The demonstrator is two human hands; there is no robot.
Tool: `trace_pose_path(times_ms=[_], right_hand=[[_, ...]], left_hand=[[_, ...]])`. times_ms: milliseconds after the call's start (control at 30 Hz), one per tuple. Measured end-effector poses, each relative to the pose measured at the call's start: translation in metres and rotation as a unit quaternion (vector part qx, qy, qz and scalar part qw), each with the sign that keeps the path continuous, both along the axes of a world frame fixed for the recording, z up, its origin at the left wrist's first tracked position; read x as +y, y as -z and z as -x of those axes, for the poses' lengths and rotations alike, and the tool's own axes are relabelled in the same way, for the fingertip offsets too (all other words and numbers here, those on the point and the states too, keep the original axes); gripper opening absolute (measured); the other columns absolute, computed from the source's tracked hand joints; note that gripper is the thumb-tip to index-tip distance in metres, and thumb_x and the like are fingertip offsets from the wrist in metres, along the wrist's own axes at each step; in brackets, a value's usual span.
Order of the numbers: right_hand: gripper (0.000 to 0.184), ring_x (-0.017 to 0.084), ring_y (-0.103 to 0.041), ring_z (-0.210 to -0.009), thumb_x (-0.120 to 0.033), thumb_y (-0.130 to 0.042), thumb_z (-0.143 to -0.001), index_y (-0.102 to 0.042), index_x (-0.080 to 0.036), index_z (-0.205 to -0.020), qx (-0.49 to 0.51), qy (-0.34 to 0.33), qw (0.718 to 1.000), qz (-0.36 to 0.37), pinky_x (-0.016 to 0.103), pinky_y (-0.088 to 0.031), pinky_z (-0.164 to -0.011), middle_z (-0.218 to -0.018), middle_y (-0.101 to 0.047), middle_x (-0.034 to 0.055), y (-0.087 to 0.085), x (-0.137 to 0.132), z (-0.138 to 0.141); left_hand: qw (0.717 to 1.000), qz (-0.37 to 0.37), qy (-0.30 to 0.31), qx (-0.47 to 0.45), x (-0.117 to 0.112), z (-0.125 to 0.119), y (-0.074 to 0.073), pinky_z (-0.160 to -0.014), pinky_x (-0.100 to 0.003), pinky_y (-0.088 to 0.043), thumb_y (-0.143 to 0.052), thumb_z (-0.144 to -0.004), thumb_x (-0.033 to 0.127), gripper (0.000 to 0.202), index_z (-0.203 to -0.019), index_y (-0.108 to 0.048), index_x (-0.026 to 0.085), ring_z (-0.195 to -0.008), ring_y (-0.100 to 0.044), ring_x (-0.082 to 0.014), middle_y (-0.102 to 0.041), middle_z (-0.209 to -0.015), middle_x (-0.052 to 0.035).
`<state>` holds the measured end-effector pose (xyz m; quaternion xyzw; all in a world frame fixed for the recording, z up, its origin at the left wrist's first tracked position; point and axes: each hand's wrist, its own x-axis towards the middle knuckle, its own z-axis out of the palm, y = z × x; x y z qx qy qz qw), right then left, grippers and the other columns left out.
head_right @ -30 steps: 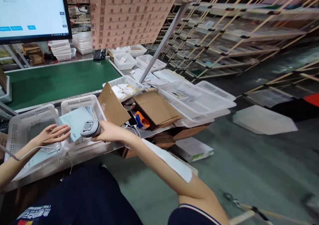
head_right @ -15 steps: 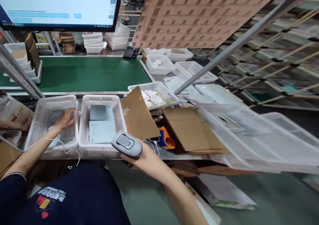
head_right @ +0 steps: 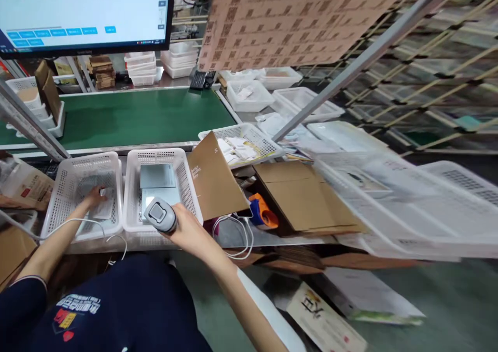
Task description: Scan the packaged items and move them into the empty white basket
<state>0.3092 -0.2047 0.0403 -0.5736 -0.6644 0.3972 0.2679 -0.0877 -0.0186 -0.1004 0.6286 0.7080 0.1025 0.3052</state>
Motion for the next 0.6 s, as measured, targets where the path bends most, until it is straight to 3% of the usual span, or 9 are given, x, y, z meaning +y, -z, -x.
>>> trace_pose_path(times_ms=[100,200,300,367,433,533,600], right_hand=[[0.024,0.027,-0.069,-0.097,-0.025,-0.078,-0.084,-0.068,-0.02,-0.105,-0.042,-0.014,0.997,-0.065,0.038,-0.054,-0.085,-0.105,-0.067,0.0081,-0.002,0.016,0.016],[0.03,0.027,-0.069,-0.099,-0.024,-0.078,-0.084,-0.068,-0.02,-0.112,-0.037,-0.025,0.994,-0.098,0.036,-0.052,-0.083,-0.108,-0.066,0.0086,-0.009,0.032,0.027],[0.029,0.028,-0.07,-0.097,-0.03,-0.077,-0.086,-0.067,-0.02,-0.11,-0.042,-0.001,0.993,-0.113,0.036,-0.051,-0.081,-0.107,-0.069,0.0091,-0.014,0.043,0.03],[0.028,0.029,-0.071,-0.097,-0.034,-0.077,-0.086,-0.067,-0.02,-0.107,-0.039,0.014,0.993,-0.114,0.037,-0.052,-0.081,-0.106,-0.072,0.0099,-0.013,0.044,0.023],[0.028,0.029,-0.072,-0.096,-0.037,-0.076,-0.084,-0.068,-0.02,-0.105,-0.026,0.029,0.993,-0.111,0.037,-0.054,-0.082,-0.106,-0.074,0.0104,-0.008,0.037,0.009],[0.036,0.03,-0.074,-0.1,-0.045,-0.076,-0.085,-0.069,-0.02,-0.11,0.004,0.081,0.993,-0.087,0.04,-0.058,-0.087,-0.109,-0.078,0.0115,0.005,0.016,-0.022],[0.046,0.032,-0.075,-0.107,-0.053,-0.079,-0.085,-0.07,-0.02,-0.116,0.022,0.131,0.989,-0.064,0.044,-0.06,-0.093,-0.115,-0.079,0.0133,0.016,0.001,-0.042]], left_hand=[[0.993,-0.059,0.01,-0.106,0.003,-0.006,-0.036,-0.089,-0.036,-0.057,-0.073,-0.075,0.024,0.034,-0.105,-0.057,0.02,-0.105,-0.073,-0.028,-0.076,-0.114,-0.0114],[0.957,-0.125,0.052,-0.255,0.001,-0.028,-0.074,-0.088,-0.038,-0.057,-0.085,-0.069,0.041,0.048,-0.104,-0.06,0.02,-0.097,-0.071,-0.0276,-0.075,-0.103,-0.0074],[0.938,-0.137,0.108,-0.3,-0.005,-0.061,-0.096,-0.078,-0.034,-0.055,-0.092,-0.067,0.052,0.055,-0.1,-0.062,0.019,-0.087,-0.066,-0.0235,-0.07,-0.093,-0.0037],[0.94,-0.121,0.122,-0.296,-0.006,-0.075,-0.095,-0.076,-0.032,-0.054,-0.093,-0.067,0.053,0.062,-0.108,-0.063,0.018,-0.085,-0.065,-0.0212,-0.069,-0.099,-0.0043],[0.954,-0.099,0.115,-0.257,0.0,-0.073,-0.084,-0.079,-0.034,-0.057,-0.092,-0.07,0.053,0.075,-0.127,-0.061,0.016,-0.085,-0.066,-0.0207,-0.07,-0.112,-0.0082],[0.99,-0.064,0.101,-0.076,0.01,-0.036,-0.056,-0.094,-0.041,-0.059,-0.08,-0.085,0.037,0.071,-0.147,-0.055,0.013,-0.1,-0.071,-0.0254,-0.069,-0.133,-0.017],[0.993,-0.03,0.113,0.03,0.009,-0.002,-0.039,-0.111,-0.044,-0.053,-0.076,-0.079,0.016,0.059,-0.137,-0.064,0.011,-0.12,-0.069,-0.0308,-0.069,-0.138,-0.0191]])
